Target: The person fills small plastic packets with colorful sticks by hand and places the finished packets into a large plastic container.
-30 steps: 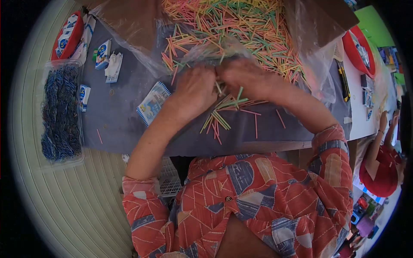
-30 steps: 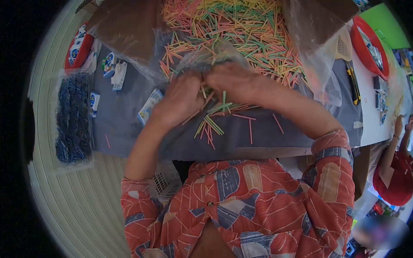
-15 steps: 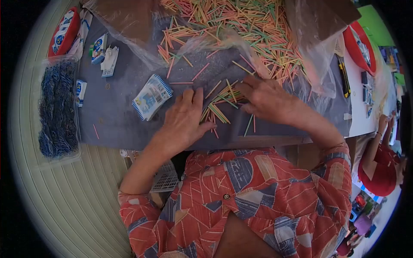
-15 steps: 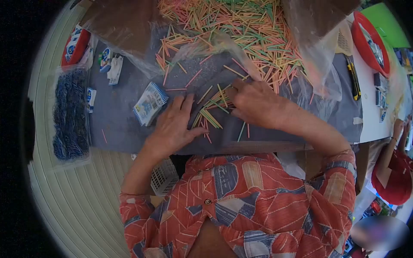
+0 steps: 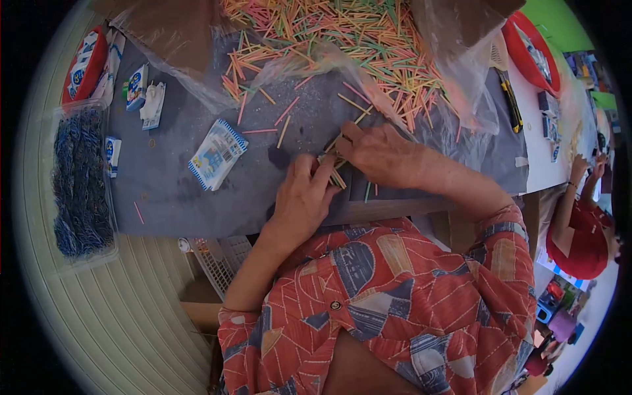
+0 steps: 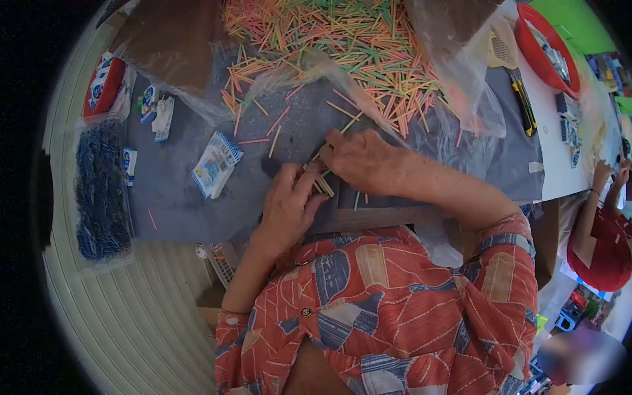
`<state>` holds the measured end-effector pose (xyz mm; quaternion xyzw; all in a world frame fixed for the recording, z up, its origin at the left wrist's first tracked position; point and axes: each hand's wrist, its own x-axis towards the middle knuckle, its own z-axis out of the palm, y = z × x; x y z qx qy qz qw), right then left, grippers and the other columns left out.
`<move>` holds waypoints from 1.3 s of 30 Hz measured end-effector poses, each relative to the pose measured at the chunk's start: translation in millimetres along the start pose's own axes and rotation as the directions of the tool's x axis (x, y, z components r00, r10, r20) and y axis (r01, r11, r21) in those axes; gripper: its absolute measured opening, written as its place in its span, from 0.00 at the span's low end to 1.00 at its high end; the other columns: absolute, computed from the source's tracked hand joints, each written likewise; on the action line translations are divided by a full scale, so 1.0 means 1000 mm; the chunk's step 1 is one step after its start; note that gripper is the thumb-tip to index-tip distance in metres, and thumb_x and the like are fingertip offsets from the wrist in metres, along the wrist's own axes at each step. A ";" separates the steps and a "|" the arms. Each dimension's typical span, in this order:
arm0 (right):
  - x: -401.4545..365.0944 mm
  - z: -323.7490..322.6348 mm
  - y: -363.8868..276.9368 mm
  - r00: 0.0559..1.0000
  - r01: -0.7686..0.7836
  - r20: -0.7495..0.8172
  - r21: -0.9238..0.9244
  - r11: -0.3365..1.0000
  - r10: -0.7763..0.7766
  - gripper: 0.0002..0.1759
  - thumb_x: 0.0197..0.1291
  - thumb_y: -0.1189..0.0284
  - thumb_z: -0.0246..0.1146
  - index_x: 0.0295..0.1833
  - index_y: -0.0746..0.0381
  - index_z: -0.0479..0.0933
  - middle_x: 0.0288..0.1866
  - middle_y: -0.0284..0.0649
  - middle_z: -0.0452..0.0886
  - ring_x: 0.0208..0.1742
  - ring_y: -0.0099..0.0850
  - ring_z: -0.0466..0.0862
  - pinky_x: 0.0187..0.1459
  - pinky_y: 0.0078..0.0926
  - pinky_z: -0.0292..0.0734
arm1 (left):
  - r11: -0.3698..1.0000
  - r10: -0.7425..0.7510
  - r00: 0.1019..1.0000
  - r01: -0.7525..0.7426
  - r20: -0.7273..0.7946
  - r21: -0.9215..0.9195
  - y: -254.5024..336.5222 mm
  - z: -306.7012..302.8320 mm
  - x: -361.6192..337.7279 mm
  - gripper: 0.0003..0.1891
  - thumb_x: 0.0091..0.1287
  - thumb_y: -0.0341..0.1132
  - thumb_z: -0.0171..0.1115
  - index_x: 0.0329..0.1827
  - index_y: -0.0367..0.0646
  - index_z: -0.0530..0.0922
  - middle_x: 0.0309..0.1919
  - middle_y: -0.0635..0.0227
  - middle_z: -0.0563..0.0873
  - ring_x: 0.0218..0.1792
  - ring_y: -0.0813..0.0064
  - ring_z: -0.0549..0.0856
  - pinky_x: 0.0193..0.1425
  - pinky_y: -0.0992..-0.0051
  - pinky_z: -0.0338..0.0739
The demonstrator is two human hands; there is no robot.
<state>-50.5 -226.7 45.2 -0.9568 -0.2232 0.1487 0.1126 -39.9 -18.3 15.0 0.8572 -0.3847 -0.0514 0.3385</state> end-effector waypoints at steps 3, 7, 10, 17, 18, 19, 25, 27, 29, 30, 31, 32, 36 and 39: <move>0.002 0.000 0.004 0.995 -0.040 0.088 -0.029 0.999 0.043 0.17 0.54 0.77 0.62 0.51 0.66 0.76 0.51 0.48 0.79 0.47 0.49 0.86 0.47 0.44 0.79 | 0.999 0.032 0.999 -0.030 0.035 -0.038 -0.012 0.003 0.006 0.19 0.59 0.26 0.70 0.54 0.38 0.79 0.39 0.57 0.78 0.37 0.54 0.83 0.40 0.62 0.77; 0.006 -0.013 0.027 0.978 0.207 -0.028 0.056 0.977 -0.206 0.15 0.52 0.77 0.64 0.47 0.66 0.75 0.45 0.49 0.80 0.49 0.49 0.84 0.49 0.45 0.79 | 0.971 -0.030 0.983 0.071 0.180 -0.227 -0.012 -0.018 0.030 0.10 0.62 0.26 0.69 0.45 0.35 0.81 0.29 0.60 0.81 0.24 0.66 0.83 0.30 0.67 0.75; 0.014 -0.066 0.032 0.995 0.031 0.091 0.148 0.988 -0.045 0.18 0.55 0.75 0.65 0.53 0.63 0.76 0.47 0.47 0.82 0.52 0.47 0.83 0.52 0.45 0.77 | 0.897 -0.113 0.973 0.187 0.201 -0.401 -0.008 -0.053 0.065 0.06 0.65 0.27 0.68 0.41 0.35 0.81 0.29 0.63 0.82 0.20 0.75 0.79 0.24 0.70 0.72; -0.004 -0.071 0.081 0.722 -0.040 -0.687 0.073 0.997 0.079 0.24 0.57 0.72 0.70 0.59 0.64 0.76 0.49 0.50 0.80 0.47 0.46 0.83 0.47 0.40 0.77 | 0.995 -0.068 0.997 0.067 0.018 0.073 -0.042 -0.077 0.143 0.33 0.69 0.54 0.62 0.69 0.40 0.70 0.55 0.41 0.82 0.57 0.45 0.82 0.59 0.55 0.76; -0.024 -0.065 0.074 0.816 -0.069 -0.538 0.273 0.960 0.212 0.24 0.56 0.71 0.71 0.59 0.65 0.76 0.49 0.50 0.79 0.46 0.45 0.83 0.46 0.40 0.78 | 0.999 -0.045 0.990 0.043 0.135 0.017 -0.036 -0.077 0.127 0.33 0.67 0.52 0.65 0.68 0.39 0.71 0.53 0.43 0.83 0.56 0.44 0.82 0.58 0.55 0.76; -0.043 -0.058 0.064 0.833 -0.093 -0.511 0.248 0.964 0.211 0.25 0.57 0.70 0.71 0.59 0.65 0.77 0.48 0.49 0.80 0.45 0.45 0.83 0.45 0.39 0.79 | 0.999 -0.021 0.968 0.032 0.250 -0.041 -0.031 -0.075 0.108 0.33 0.65 0.51 0.68 0.67 0.39 0.71 0.51 0.44 0.83 0.55 0.43 0.81 0.58 0.55 0.76; -0.104 0.024 0.015 0.896 -0.029 -0.418 0.276 0.961 0.147 0.25 0.50 0.70 0.73 0.55 0.62 0.77 0.43 0.46 0.78 0.38 0.47 0.83 0.38 0.41 0.80 | 0.932 0.289 0.956 -0.271 -0.042 0.242 -0.014 -0.041 -0.016 0.23 0.52 0.40 0.77 0.48 0.42 0.80 0.41 0.61 0.80 0.41 0.58 0.81 0.46 0.64 0.77; -0.101 0.043 0.008 0.870 -0.037 -0.469 0.243 0.969 0.151 0.27 0.50 0.71 0.73 0.57 0.63 0.76 0.43 0.46 0.77 0.38 0.46 0.83 0.37 0.40 0.81 | 0.872 0.439 0.895 -0.404 -0.075 0.277 -0.026 -0.022 -0.034 0.22 0.52 0.39 0.77 0.47 0.42 0.81 0.42 0.62 0.80 0.41 0.61 0.80 0.45 0.66 0.77; -0.091 0.056 0.005 0.846 -0.030 -0.518 0.194 0.981 0.128 0.28 0.50 0.71 0.73 0.58 0.64 0.75 0.44 0.46 0.77 0.37 0.46 0.84 0.37 0.40 0.81 | 0.906 0.364 0.931 -0.346 -0.030 0.245 -0.030 -0.005 -0.042 0.22 0.51 0.38 0.76 0.48 0.40 0.82 0.43 0.63 0.81 0.41 0.61 0.80 0.43 0.67 0.77; -0.087 0.061 0.003 0.866 -0.045 -0.478 0.221 0.974 0.149 0.28 0.51 0.71 0.71 0.59 0.64 0.74 0.45 0.47 0.77 0.38 0.46 0.84 0.37 0.40 0.81 | 0.907 0.356 0.934 -0.336 -0.034 0.252 -0.028 -0.002 -0.041 0.22 0.51 0.38 0.76 0.48 0.40 0.82 0.43 0.63 0.81 0.41 0.61 0.80 0.43 0.67 0.77; -0.084 0.066 -0.001 0.882 -0.069 -0.438 0.247 0.967 0.175 0.29 0.53 0.71 0.70 0.61 0.65 0.73 0.46 0.48 0.77 0.38 0.46 0.84 0.36 0.40 0.82 | 0.913 0.316 0.948 -0.290 -0.046 0.286 -0.026 0.000 -0.037 0.23 0.52 0.38 0.76 0.50 0.38 0.81 0.44 0.62 0.81 0.41 0.60 0.80 0.44 0.66 0.77; -0.078 0.069 -0.005 0.881 -0.070 -0.440 0.244 0.967 0.175 0.29 0.53 0.71 0.70 0.61 0.65 0.73 0.46 0.48 0.77 0.38 0.46 0.84 0.36 0.40 0.82 | 0.916 0.279 0.958 -0.248 -0.059 0.315 -0.026 0.002 -0.033 0.25 0.53 0.37 0.76 0.52 0.37 0.81 0.45 0.61 0.81 0.41 0.59 0.80 0.45 0.65 0.77; -0.045 0.066 -0.017 0.894 -0.109 -0.399 0.253 0.961 0.206 0.29 0.56 0.69 0.67 0.63 0.67 0.72 0.48 0.51 0.77 0.39 0.50 0.85 0.39 0.44 0.83 | 0.941 0.178 0.977 -0.133 -0.121 0.312 -0.027 -0.001 -0.018 0.27 0.53 0.37 0.75 0.56 0.35 0.80 0.47 0.59 0.80 0.42 0.56 0.80 0.46 0.63 0.78; -0.019 0.061 -0.014 0.898 -0.111 -0.393 0.236 0.965 0.199 0.28 0.56 0.69 0.67 0.62 0.68 0.73 0.50 0.54 0.76 0.42 0.52 0.85 0.42 0.46 0.83 | 0.957 0.127 0.982 -0.085 -0.136 0.278 -0.023 -0.003 -0.019 0.29 0.52 0.37 0.76 0.57 0.34 0.79 0.49 0.57 0.79 0.43 0.54 0.79 0.47 0.62 0.78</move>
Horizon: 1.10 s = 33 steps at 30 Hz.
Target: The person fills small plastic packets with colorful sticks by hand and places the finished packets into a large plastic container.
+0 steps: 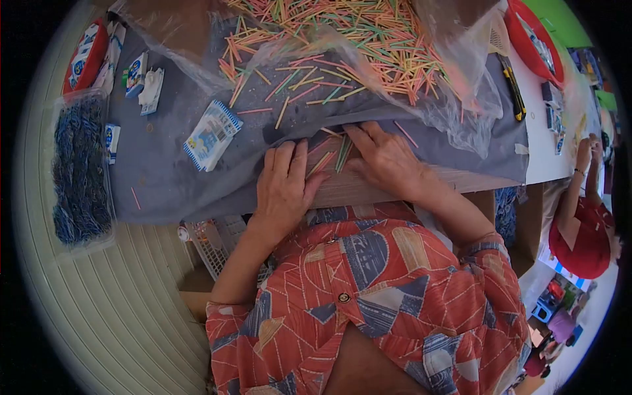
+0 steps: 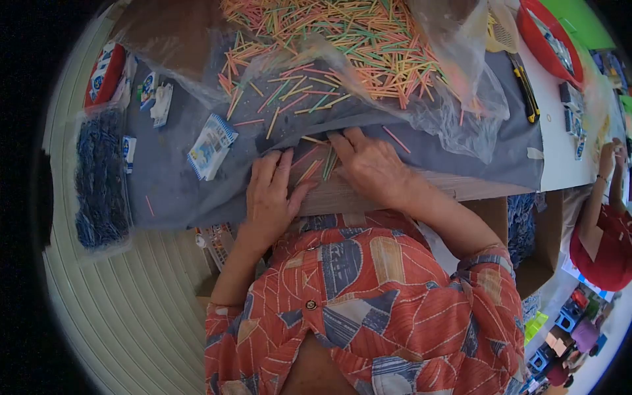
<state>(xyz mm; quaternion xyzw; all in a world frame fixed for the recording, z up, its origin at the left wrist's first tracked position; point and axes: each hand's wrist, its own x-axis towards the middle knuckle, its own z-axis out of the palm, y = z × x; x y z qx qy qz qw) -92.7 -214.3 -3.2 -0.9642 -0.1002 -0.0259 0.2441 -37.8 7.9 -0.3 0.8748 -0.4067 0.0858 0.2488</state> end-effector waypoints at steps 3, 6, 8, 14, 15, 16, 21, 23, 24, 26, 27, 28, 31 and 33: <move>0.017 0.001 -0.002 0.998 0.062 0.017 -0.036 0.997 -0.061 0.27 0.55 0.69 0.68 0.60 0.67 0.75 0.51 0.55 0.76 0.44 0.54 0.85 0.45 0.47 0.83 | 0.998 -0.028 0.999 0.025 -0.041 -0.058 0.011 -0.010 -0.015 0.26 0.56 0.35 0.76 0.56 0.33 0.79 0.46 0.55 0.82 0.42 0.57 0.82 0.45 0.65 0.78; 0.029 -0.004 -0.006 0.991 0.111 0.075 -0.062 0.992 -0.106 0.24 0.54 0.70 0.69 0.57 0.66 0.76 0.53 0.55 0.75 0.45 0.54 0.85 0.47 0.47 0.82 | 0.697 -0.246 0.939 0.344 0.240 -0.629 0.021 -0.019 -0.059 0.19 0.64 0.33 0.71 0.55 0.35 0.79 0.41 0.59 0.83 0.38 0.65 0.83 0.41 0.68 0.80; 0.036 -0.003 -0.005 0.984 0.144 0.118 -0.075 0.987 -0.134 0.23 0.54 0.70 0.69 0.55 0.65 0.77 0.53 0.55 0.75 0.46 0.54 0.84 0.48 0.47 0.82 | 0.051 -0.197 0.605 0.792 0.772 -0.608 -0.004 0.001 -0.098 0.14 0.72 0.34 0.62 0.53 0.33 0.79 0.40 0.59 0.85 0.37 0.69 0.85 0.39 0.70 0.81; 0.046 0.008 -0.008 0.932 0.330 0.181 -0.063 0.942 -0.314 0.21 0.54 0.71 0.68 0.54 0.63 0.76 0.53 0.53 0.75 0.51 0.53 0.83 0.53 0.48 0.80 | -0.656 -0.300 0.645 0.395 0.703 -0.643 -0.029 0.081 -0.126 0.26 0.78 0.45 0.44 0.63 0.28 0.71 0.55 0.45 0.82 0.54 0.54 0.85 0.62 0.56 0.78; 0.045 0.013 -0.009 0.945 0.299 0.159 -0.068 0.952 -0.286 0.22 0.54 0.71 0.67 0.56 0.63 0.75 0.54 0.54 0.75 0.51 0.54 0.83 0.53 0.49 0.79 | -0.738 -0.233 0.715 0.312 0.659 -0.599 -0.028 0.088 -0.121 0.28 0.78 0.47 0.42 0.66 0.29 0.69 0.58 0.44 0.81 0.58 0.51 0.83 0.68 0.52 0.75; 0.044 0.016 -0.011 0.957 0.268 0.135 -0.075 0.961 -0.256 0.23 0.55 0.71 0.67 0.57 0.63 0.74 0.54 0.54 0.75 0.51 0.55 0.82 0.53 0.50 0.79 | -0.738 -0.235 0.724 0.301 0.649 -0.603 -0.026 0.092 -0.117 0.28 0.78 0.47 0.42 0.66 0.29 0.69 0.58 0.44 0.81 0.58 0.51 0.83 0.68 0.52 0.75; 0.034 0.024 -0.029 0.996 0.069 0.054 -0.041 0.997 -0.067 0.26 0.56 0.72 0.68 0.61 0.61 0.71 0.57 0.54 0.75 0.52 0.56 0.81 0.53 0.49 0.78 | -0.833 -0.209 0.771 0.182 0.602 -0.522 -0.019 0.089 -0.101 0.30 0.78 0.49 0.39 0.69 0.31 0.68 0.62 0.44 0.79 0.62 0.46 0.79 0.72 0.47 0.70; 0.034 0.024 -0.026 0.998 0.057 0.024 -0.056 0.997 -0.056 0.27 0.56 0.72 0.68 0.62 0.61 0.71 0.58 0.54 0.75 0.52 0.56 0.81 0.53 0.49 0.78 | -0.838 -0.173 0.797 0.189 0.578 -0.512 -0.020 0.094 -0.100 0.30 0.78 0.49 0.39 0.70 0.32 0.67 0.62 0.44 0.79 0.63 0.46 0.79 0.72 0.47 0.70; 0.037 0.025 -0.024 0.992 0.110 0.065 -0.090 0.990 -0.105 0.28 0.56 0.72 0.68 0.63 0.60 0.71 0.59 0.54 0.75 0.53 0.56 0.81 0.53 0.48 0.78 | -0.840 -0.135 0.820 0.203 0.556 -0.503 -0.022 0.098 -0.100 0.30 0.78 0.49 0.39 0.71 0.32 0.66 0.63 0.43 0.78 0.63 0.46 0.79 0.73 0.46 0.69; 0.039 0.031 -0.021 0.983 0.163 0.107 -0.124 0.979 -0.150 0.28 0.56 0.71 0.68 0.64 0.60 0.72 0.60 0.54 0.75 0.53 0.55 0.81 0.53 0.48 0.78 | -0.863 -0.095 0.848 0.191 0.522 -0.468 -0.025 0.102 -0.101 0.31 0.78 0.50 0.38 0.71 0.32 0.66 0.63 0.42 0.78 0.64 0.44 0.78 0.73 0.46 0.68; 0.039 0.038 -0.020 0.975 0.215 0.097 -0.146 0.966 -0.202 0.28 0.56 0.71 0.68 0.63 0.60 0.73 0.60 0.54 0.75 0.53 0.55 0.82 0.53 0.47 0.79 | -0.884 -0.065 0.873 0.174 0.483 -0.435 -0.025 0.103 -0.101 0.31 0.78 0.50 0.38 0.72 0.31 0.65 0.64 0.41 0.77 0.65 0.43 0.77 0.73 0.45 0.68; 0.040 0.042 -0.021 0.963 0.268 0.089 -0.169 0.949 -0.256 0.27 0.57 0.70 0.68 0.63 0.60 0.74 0.60 0.54 0.75 0.53 0.54 0.82 0.54 0.47 0.79 | -0.882 -0.067 0.875 0.172 0.479 -0.438 -0.025 0.102 -0.101 0.31 0.78 0.50 0.38 0.72 0.31 0.65 0.64 0.41 0.77 0.65 0.43 0.77 0.73 0.45 0.68; 0.042 0.041 -0.030 0.964 0.267 0.048 -0.157 0.951 -0.262 0.21 0.60 0.67 0.65 0.59 0.59 0.76 0.54 0.55 0.77 0.51 0.55 0.83 0.55 0.51 0.78 | -0.841 -0.128 0.850 0.180 0.512 -0.510 -0.025 0.100 -0.101 0.32 0.79 0.50 0.37 0.72 0.30 0.64 0.65 0.37 0.76 0.66 0.39 0.75 0.74 0.44 0.66; 0.047 0.034 -0.036 0.959 0.280 0.089 -0.177 0.943 -0.268 0.21 0.60 0.67 0.65 0.59 0.58 0.76 0.54 0.55 0.77 0.51 0.55 0.82 0.55 0.51 0.78 | -0.845 -0.135 0.867 0.152 0.479 -0.512 -0.025 0.096 -0.101 0.33 0.79 0.51 0.37 0.74 0.30 0.61 0.68 0.33 0.70 0.69 0.33 0.70 0.76 0.41 0.61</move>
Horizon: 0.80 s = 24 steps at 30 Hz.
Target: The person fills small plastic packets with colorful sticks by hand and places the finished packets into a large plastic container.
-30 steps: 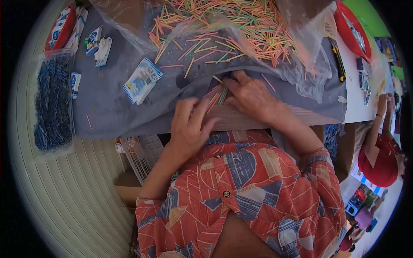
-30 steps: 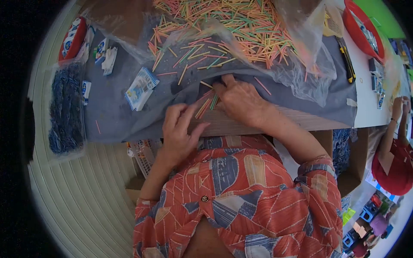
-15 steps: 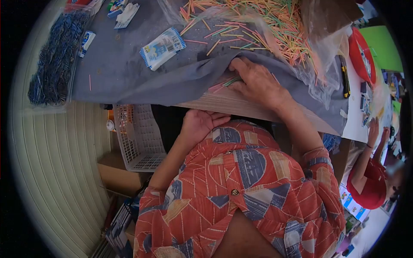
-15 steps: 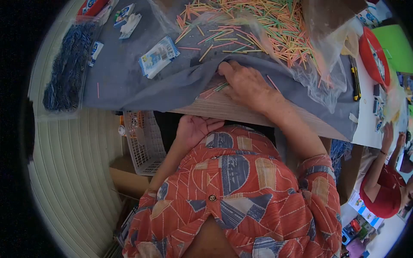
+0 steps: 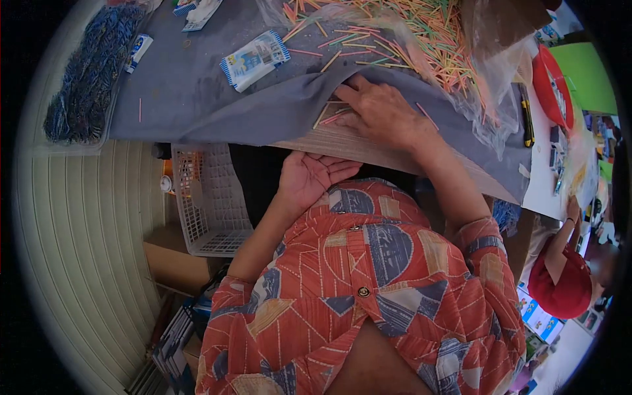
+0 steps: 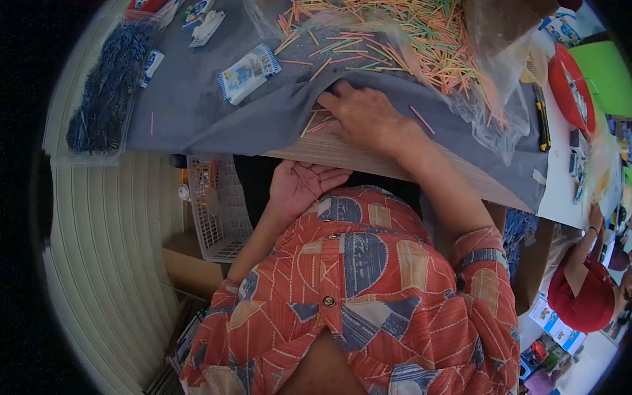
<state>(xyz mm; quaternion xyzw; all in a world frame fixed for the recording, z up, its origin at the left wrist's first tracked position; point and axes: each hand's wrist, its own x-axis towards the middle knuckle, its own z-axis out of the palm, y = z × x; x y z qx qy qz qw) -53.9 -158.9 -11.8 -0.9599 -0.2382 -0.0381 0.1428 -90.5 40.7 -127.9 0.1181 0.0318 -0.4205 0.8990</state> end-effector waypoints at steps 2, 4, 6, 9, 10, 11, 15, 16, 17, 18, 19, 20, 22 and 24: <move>0.006 -0.001 0.004 0.999 0.012 0.044 -0.024 1.000 -0.011 0.21 0.60 0.67 0.65 0.59 0.57 0.76 0.54 0.55 0.77 0.51 0.55 0.82 0.55 0.51 0.78 | 1.000 -0.005 1.000 0.005 -0.029 0.007 -0.001 0.008 -0.001 0.33 0.79 0.51 0.37 0.73 0.30 0.62 0.66 0.32 0.72 0.68 0.34 0.72 0.75 0.40 0.63; 0.012 0.002 0.009 0.987 0.150 0.049 0.044 0.988 -0.152 0.18 0.60 0.69 0.66 0.56 0.55 0.77 0.54 0.51 0.78 0.50 0.54 0.81 0.49 0.51 0.79 | 1.000 -0.009 0.999 0.010 -0.049 0.012 -0.001 0.009 0.000 0.33 0.78 0.52 0.36 0.73 0.30 0.63 0.64 0.32 0.74 0.67 0.34 0.73 0.74 0.39 0.64; 0.011 0.000 0.006 0.981 0.184 0.054 0.068 0.981 -0.188 0.16 0.60 0.69 0.66 0.53 0.56 0.77 0.52 0.50 0.78 0.48 0.53 0.82 0.47 0.50 0.79 | 0.997 -0.012 1.000 0.014 0.028 -0.074 -0.001 0.003 0.001 0.33 0.78 0.52 0.37 0.73 0.31 0.62 0.64 0.30 0.73 0.67 0.33 0.72 0.73 0.38 0.63; 0.004 0.007 -0.012 0.955 0.268 0.111 0.083 0.960 -0.277 0.13 0.59 0.68 0.65 0.49 0.58 0.77 0.50 0.50 0.78 0.44 0.51 0.84 0.44 0.48 0.81 | 1.000 -0.020 0.999 0.019 0.028 0.017 0.001 -0.001 0.004 0.32 0.78 0.52 0.37 0.72 0.32 0.64 0.66 0.35 0.74 0.67 0.36 0.73 0.73 0.37 0.64; 0.000 0.009 -0.021 0.932 0.313 0.166 0.081 0.946 -0.322 0.13 0.59 0.67 0.64 0.48 0.58 0.78 0.48 0.51 0.78 0.42 0.50 0.86 0.42 0.46 0.82 | 1.000 -0.016 1.000 0.016 0.024 0.013 -0.001 0.000 0.003 0.32 0.78 0.52 0.37 0.72 0.32 0.64 0.66 0.35 0.74 0.67 0.36 0.73 0.73 0.37 0.64; -0.004 0.012 -0.029 0.932 0.314 0.166 0.083 0.946 -0.323 0.13 0.59 0.67 0.64 0.48 0.58 0.78 0.48 0.51 0.78 0.42 0.50 0.86 0.42 0.46 0.82 | 0.992 0.015 0.992 0.001 0.123 -0.125 -0.002 0.000 0.001 0.30 0.78 0.51 0.38 0.70 0.33 0.67 0.64 0.41 0.76 0.66 0.42 0.75 0.72 0.40 0.66; -0.017 0.032 -0.048 0.900 0.429 0.028 0.131 0.894 -0.436 0.10 0.58 0.69 0.62 0.44 0.59 0.80 0.45 0.48 0.78 0.38 0.44 0.87 0.35 0.40 0.84 | 0.964 0.075 0.984 -0.030 0.162 -0.264 -0.002 -0.013 -0.004 0.20 0.78 0.43 0.43 0.60 0.38 0.74 0.58 0.56 0.81 0.61 0.61 0.81 0.69 0.54 0.73; -0.019 0.038 -0.050 0.889 0.456 -0.008 0.109 0.883 -0.458 0.09 0.58 0.69 0.62 0.43 0.60 0.80 0.44 0.48 0.78 0.38 0.42 0.87 0.34 0.38 0.84 | 0.964 0.070 0.985 -0.026 0.159 -0.263 -0.002 -0.016 -0.007 0.20 0.78 0.43 0.43 0.60 0.38 0.74 0.58 0.56 0.81 0.61 0.61 0.81 0.69 0.54 0.73; -0.019 0.042 -0.051 0.892 0.451 -0.009 0.108 0.886 -0.453 0.09 0.58 0.69 0.62 0.43 0.60 0.80 0.44 0.48 0.78 0.38 0.42 0.87 0.34 0.38 0.84 | 0.975 0.059 0.993 -0.036 0.100 -0.219 -0.001 -0.018 -0.011 0.17 0.77 0.41 0.45 0.58 0.38 0.74 0.57 0.58 0.81 0.59 0.64 0.81 0.68 0.59 0.75; -0.019 0.044 -0.051 0.865 0.502 -0.033 0.025 0.865 -0.501 0.09 0.56 0.71 0.62 0.41 0.62 0.79 0.44 0.45 0.77 0.37 0.39 0.87 0.34 0.36 0.84 | 0.984 0.052 0.998 -0.045 0.040 -0.173 -0.001 -0.019 -0.016 0.15 0.77 0.38 0.47 0.55 0.39 0.75 0.55 0.59 0.81 0.57 0.67 0.82 0.66 0.64 0.76; -0.019 0.045 -0.051 0.834 0.546 -0.051 -0.061 0.836 -0.549 0.08 0.55 0.72 0.61 0.39 0.63 0.77 0.43 0.43 0.77 0.36 0.37 0.86 0.33 0.34 0.84 | 0.984 0.047 0.998 -0.040 0.042 -0.171 -0.001 -0.018 -0.021 0.15 0.77 0.38 0.47 0.55 0.39 0.75 0.55 0.59 0.81 0.57 0.67 0.82 0.66 0.64 0.76; -0.019 0.046 -0.052 0.837 0.541 -0.052 -0.066 0.838 -0.545 0.08 0.55 0.72 0.61 0.39 0.63 0.77 0.43 0.43 0.77 0.36 0.37 0.86 0.33 0.34 0.84 | 0.981 0.056 0.998 -0.062 -0.037 -0.184 -0.002 -0.014 -0.027 0.14 0.77 0.37 0.47 0.55 0.38 0.75 0.55 0.59 0.81 0.57 0.68 0.82 0.66 0.65 0.76; -0.021 0.046 -0.054 0.814 0.580 -0.042 0.002 0.815 -0.579 0.09 0.54 0.71 0.61 0.38 0.64 0.77 0.42 0.42 0.77 0.37 0.34 0.86 0.32 0.31 0.84 | 0.978 0.054 0.993 -0.074 -0.108 -0.196 -0.006 -0.004 -0.040 0.13 0.77 0.36 0.47 0.54 0.38 0.76 0.55 0.60 0.80 0.56 0.68 0.82 0.66 0.66 0.77; -0.024 0.037 -0.063 0.785 0.616 -0.091 0.015 0.787 -0.613 0.08 0.53 0.71 0.61 0.37 0.64 0.77 0.41 0.42 0.77 0.36 0.34 0.85 0.31 0.30 0.83 | 0.982 0.149 0.988 -0.145 0.030 -0.125 -0.011 0.009 -0.057 0.14 0.78 0.35 0.46 0.55 0.36 0.76 0.57 0.60 0.80 0.57 0.69 0.82 0.66 0.68 0.76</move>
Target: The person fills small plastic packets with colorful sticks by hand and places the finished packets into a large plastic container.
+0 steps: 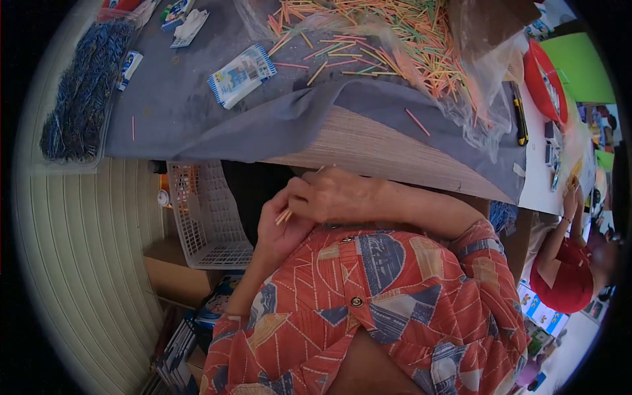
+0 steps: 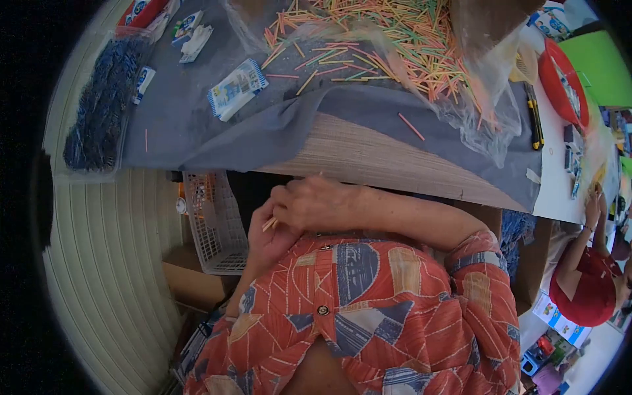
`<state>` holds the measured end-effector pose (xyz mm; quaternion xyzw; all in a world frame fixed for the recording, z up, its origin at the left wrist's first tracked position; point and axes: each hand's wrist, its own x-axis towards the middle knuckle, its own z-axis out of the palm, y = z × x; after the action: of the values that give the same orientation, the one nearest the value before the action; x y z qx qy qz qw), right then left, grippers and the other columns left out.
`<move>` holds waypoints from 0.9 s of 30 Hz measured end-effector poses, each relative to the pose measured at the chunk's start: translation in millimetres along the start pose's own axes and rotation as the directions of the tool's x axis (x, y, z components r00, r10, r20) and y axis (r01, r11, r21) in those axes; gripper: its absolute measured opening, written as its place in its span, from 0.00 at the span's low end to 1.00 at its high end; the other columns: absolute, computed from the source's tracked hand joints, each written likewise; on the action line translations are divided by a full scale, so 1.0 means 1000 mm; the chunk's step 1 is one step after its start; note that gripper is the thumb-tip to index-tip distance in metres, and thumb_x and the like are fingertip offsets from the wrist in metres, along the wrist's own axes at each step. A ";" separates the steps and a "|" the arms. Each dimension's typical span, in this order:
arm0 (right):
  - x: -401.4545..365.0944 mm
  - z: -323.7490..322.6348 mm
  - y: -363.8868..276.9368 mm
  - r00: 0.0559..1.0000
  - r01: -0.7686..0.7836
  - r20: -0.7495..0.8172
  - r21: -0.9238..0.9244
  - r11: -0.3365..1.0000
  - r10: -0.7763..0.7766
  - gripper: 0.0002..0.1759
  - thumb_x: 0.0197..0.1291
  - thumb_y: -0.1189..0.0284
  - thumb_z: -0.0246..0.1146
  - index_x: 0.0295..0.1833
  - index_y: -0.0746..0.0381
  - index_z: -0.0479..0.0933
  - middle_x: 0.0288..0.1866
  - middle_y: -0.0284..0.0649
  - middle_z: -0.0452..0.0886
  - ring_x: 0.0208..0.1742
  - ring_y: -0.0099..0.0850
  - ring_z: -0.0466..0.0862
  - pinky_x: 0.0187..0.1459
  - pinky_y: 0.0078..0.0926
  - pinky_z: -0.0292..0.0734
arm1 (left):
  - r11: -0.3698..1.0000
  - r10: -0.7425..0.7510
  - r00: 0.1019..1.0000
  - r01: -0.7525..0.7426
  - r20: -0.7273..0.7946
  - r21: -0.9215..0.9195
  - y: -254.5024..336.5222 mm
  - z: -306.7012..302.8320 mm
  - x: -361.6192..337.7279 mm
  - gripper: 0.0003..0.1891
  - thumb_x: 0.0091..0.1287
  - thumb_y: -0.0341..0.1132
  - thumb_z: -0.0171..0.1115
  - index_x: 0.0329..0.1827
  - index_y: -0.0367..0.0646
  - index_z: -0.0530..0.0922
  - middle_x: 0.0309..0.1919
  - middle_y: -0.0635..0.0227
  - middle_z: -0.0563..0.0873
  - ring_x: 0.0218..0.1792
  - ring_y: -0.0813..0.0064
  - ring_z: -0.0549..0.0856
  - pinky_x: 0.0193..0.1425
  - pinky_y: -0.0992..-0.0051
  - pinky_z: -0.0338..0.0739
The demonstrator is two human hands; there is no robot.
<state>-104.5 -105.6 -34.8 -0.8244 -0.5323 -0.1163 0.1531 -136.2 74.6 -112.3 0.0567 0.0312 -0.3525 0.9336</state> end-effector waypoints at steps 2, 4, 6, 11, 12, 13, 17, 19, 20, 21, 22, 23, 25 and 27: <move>0.007 -0.017 -0.006 0.998 0.044 -0.054 0.012 0.999 -0.043 0.08 0.52 0.70 0.61 0.36 0.63 0.77 0.39 0.41 0.77 0.36 0.34 0.84 0.31 0.30 0.83 | 0.936 0.099 0.988 -0.053 -0.116 0.347 -0.005 0.036 -0.018 0.14 0.79 0.35 0.45 0.56 0.37 0.76 0.59 0.60 0.79 0.57 0.71 0.82 0.65 0.68 0.77; 0.017 -0.045 -0.012 0.983 0.118 -0.120 -0.159 0.980 -0.138 0.08 0.50 0.71 0.62 0.36 0.63 0.76 0.38 0.40 0.76 0.35 0.34 0.83 0.30 0.29 0.82 | 0.753 0.234 0.954 -0.058 -0.185 0.655 -0.001 0.090 -0.016 0.15 0.80 0.36 0.44 0.57 0.38 0.76 0.61 0.60 0.79 0.58 0.72 0.81 0.64 0.69 0.77; 0.028 -0.075 0.015 0.962 0.107 -0.223 -0.225 0.968 -0.158 0.08 0.50 0.71 0.62 0.36 0.62 0.75 0.38 0.41 0.76 0.36 0.34 0.83 0.31 0.28 0.81 | 0.910 0.132 0.982 -0.065 -0.137 0.409 0.014 0.146 0.020 0.16 0.81 0.40 0.44 0.58 0.39 0.76 0.60 0.61 0.80 0.57 0.73 0.82 0.63 0.68 0.77; 0.041 -0.185 0.141 0.891 -0.335 -0.426 -0.380 0.862 0.159 0.14 0.50 0.72 0.66 0.44 0.62 0.78 0.41 0.42 0.78 0.39 0.39 0.83 0.37 0.33 0.81 | 0.758 -0.013 0.818 -0.368 0.576 0.539 0.096 0.239 0.210 0.16 0.77 0.43 0.55 0.59 0.43 0.77 0.52 0.63 0.84 0.52 0.64 0.83 0.58 0.66 0.78; 0.029 -0.197 0.155 0.847 -0.441 -0.490 -0.433 0.786 0.206 0.15 0.50 0.71 0.67 0.45 0.62 0.78 0.41 0.42 0.78 0.39 0.40 0.83 0.38 0.34 0.81 | 0.757 -0.030 0.815 -0.360 0.579 0.545 0.093 0.243 0.211 0.16 0.77 0.43 0.55 0.59 0.43 0.77 0.52 0.63 0.84 0.52 0.64 0.83 0.58 0.66 0.78; 0.018 -0.208 0.157 0.808 -0.503 -0.560 -0.495 0.708 0.183 0.17 0.49 0.71 0.68 0.46 0.62 0.78 0.41 0.43 0.79 0.40 0.41 0.83 0.39 0.35 0.81 | 0.559 0.078 0.788 -0.542 0.610 0.628 0.089 0.244 0.210 0.18 0.74 0.43 0.59 0.61 0.44 0.77 0.52 0.62 0.83 0.52 0.63 0.82 0.58 0.65 0.77; -0.054 -0.198 0.090 0.794 -0.595 -0.360 -0.300 0.745 0.490 0.20 0.49 0.71 0.71 0.50 0.62 0.79 0.42 0.44 0.79 0.42 0.45 0.83 0.41 0.41 0.80 | -0.561 0.085 0.663 -0.586 0.744 0.585 0.061 0.212 0.180 0.33 0.59 0.41 0.74 0.67 0.45 0.73 0.53 0.58 0.80 0.54 0.58 0.78 0.59 0.60 0.74; -0.096 -0.168 0.053 0.735 -0.674 -0.057 -0.169 0.719 0.676 0.21 0.49 0.68 0.72 0.50 0.61 0.79 0.42 0.44 0.79 0.42 0.44 0.84 0.39 0.42 0.80 | -0.871 -0.090 0.845 -0.323 0.527 0.370 0.043 0.177 0.127 0.42 0.50 0.38 0.81 0.70 0.44 0.71 0.55 0.54 0.77 0.55 0.52 0.76 0.63 0.57 0.70; -0.114 -0.146 0.045 0.718 -0.679 0.040 -0.177 0.712 0.695 0.22 0.49 0.65 0.73 0.50 0.61 0.78 0.41 0.43 0.78 0.42 0.42 0.84 0.38 0.42 0.80 | -0.917 -0.068 0.915 -0.214 0.397 0.337 0.036 0.158 0.106 0.44 0.47 0.37 0.82 0.70 0.43 0.70 0.57 0.53 0.75 0.57 0.49 0.75 0.66 0.55 0.68; -0.125 -0.133 0.040 0.708 -0.690 0.051 -0.164 0.705 0.705 0.22 0.49 0.65 0.73 0.50 0.61 0.78 0.41 0.43 0.78 0.42 0.42 0.84 0.38 0.42 0.80 | -0.885 0.011 0.916 -0.178 0.402 0.430 0.036 0.136 0.091 0.43 0.47 0.36 0.82 0.69 0.43 0.70 0.56 0.54 0.74 0.56 0.49 0.75 0.64 0.54 0.68; -0.133 -0.122 0.035 0.658 -0.748 -0.054 -0.163 0.643 0.751 0.20 0.49 0.67 0.72 0.48 0.62 0.78 0.41 0.44 0.78 0.41 0.43 0.84 0.38 0.43 0.80 | -0.845 0.084 0.909 -0.153 0.408 0.513 0.039 0.118 0.081 0.42 0.47 0.35 0.81 0.68 0.44 0.71 0.56 0.55 0.73 0.55 0.49 0.74 0.61 0.54 0.68; -0.140 -0.114 0.029 0.595 -0.803 -0.160 -0.157 0.575 0.788 0.19 0.50 0.68 0.71 0.46 0.63 0.77 0.40 0.45 0.78 0.40 0.44 0.84 0.38 0.43 0.80 | -0.841 0.067 0.913 -0.165 0.402 0.515 0.041 0.107 0.074 0.42 0.47 0.35 0.81 0.68 0.44 0.71 0.56 0.55 0.73 0.55 0.49 0.74 0.61 0.54 0.68; -0.147 -0.104 0.036 0.551 -0.835 -0.157 -0.125 0.537 0.820 0.16 0.50 0.71 0.70 0.45 0.63 0.77 0.40 0.45 0.78 0.40 0.45 0.84 0.39 0.43 0.80 | -0.933 0.065 0.732 -0.197 0.679 0.302 0.040 0.097 0.067 0.35 0.48 0.34 0.79 0.61 0.45 0.75 0.51 0.55 0.75 0.50 0.53 0.75 0.56 0.56 0.68; -0.150 -0.100 0.042 0.526 -0.850 -0.152 -0.092 0.518 0.836 0.14 0.51 0.73 0.68 0.43 0.63 0.77 0.40 0.45 0.78 0.41 0.45 0.84 0.39 0.42 0.80 | -0.951 0.004 0.754 -0.200 0.656 0.235 0.033 0.101 0.066 0.29 0.51 0.34 0.76 0.58 0.45 0.77 0.49 0.58 0.76 0.49 0.55 0.75 0.57 0.57 0.67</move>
<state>-129.9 -285.6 -0.5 -0.9821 -0.0480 -0.1047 0.1493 -63.2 43.6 -15.9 0.8639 -0.3908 0.2396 0.2087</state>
